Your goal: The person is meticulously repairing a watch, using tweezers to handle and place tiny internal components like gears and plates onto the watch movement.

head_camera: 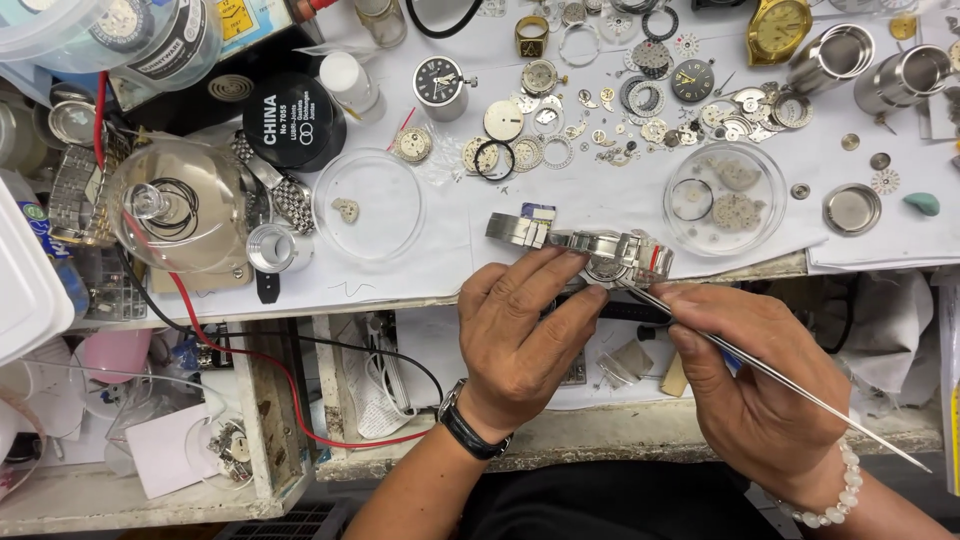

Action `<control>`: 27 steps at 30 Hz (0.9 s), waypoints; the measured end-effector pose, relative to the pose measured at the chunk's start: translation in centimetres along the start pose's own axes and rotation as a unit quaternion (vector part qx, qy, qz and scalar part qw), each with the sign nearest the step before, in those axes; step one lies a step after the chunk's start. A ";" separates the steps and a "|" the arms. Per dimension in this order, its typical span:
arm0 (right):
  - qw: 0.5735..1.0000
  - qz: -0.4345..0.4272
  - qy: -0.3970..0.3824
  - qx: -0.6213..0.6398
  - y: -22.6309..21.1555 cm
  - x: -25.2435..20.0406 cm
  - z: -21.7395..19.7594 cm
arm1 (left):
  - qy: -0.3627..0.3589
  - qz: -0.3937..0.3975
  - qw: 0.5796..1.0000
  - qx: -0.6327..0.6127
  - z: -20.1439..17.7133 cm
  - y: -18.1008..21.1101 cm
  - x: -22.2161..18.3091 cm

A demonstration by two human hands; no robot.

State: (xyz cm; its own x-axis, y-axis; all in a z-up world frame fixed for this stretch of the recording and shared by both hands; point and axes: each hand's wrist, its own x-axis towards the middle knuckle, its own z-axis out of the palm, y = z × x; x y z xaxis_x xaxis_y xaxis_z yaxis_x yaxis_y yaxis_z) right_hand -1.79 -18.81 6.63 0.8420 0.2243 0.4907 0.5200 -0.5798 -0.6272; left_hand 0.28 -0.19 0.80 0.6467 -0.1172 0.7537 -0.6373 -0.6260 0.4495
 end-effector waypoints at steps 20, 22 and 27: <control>1.000 0.008 -0.003 0.000 0.0 0.3 0.0 | 0.011 0.000 1.000 0.002 0.1 0.0 0.1; 1.000 0.009 -0.009 -0.005 0.1 0.3 -0.2 | 0.010 -0.001 1.000 0.000 0.1 0.0 0.2; 0.999 0.033 -0.017 -0.018 -0.4 0.9 -0.6 | -0.002 -0.008 1.000 0.011 -0.2 0.2 0.3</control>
State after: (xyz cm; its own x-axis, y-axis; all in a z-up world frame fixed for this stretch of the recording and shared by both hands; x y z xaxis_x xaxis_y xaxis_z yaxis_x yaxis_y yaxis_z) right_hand -1.34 -18.81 7.69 0.8788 0.2112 0.4280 0.4587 -0.6216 -0.6351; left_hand 0.28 -0.21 1.23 0.6578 -0.1097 0.7452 -0.6177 -0.6446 0.4504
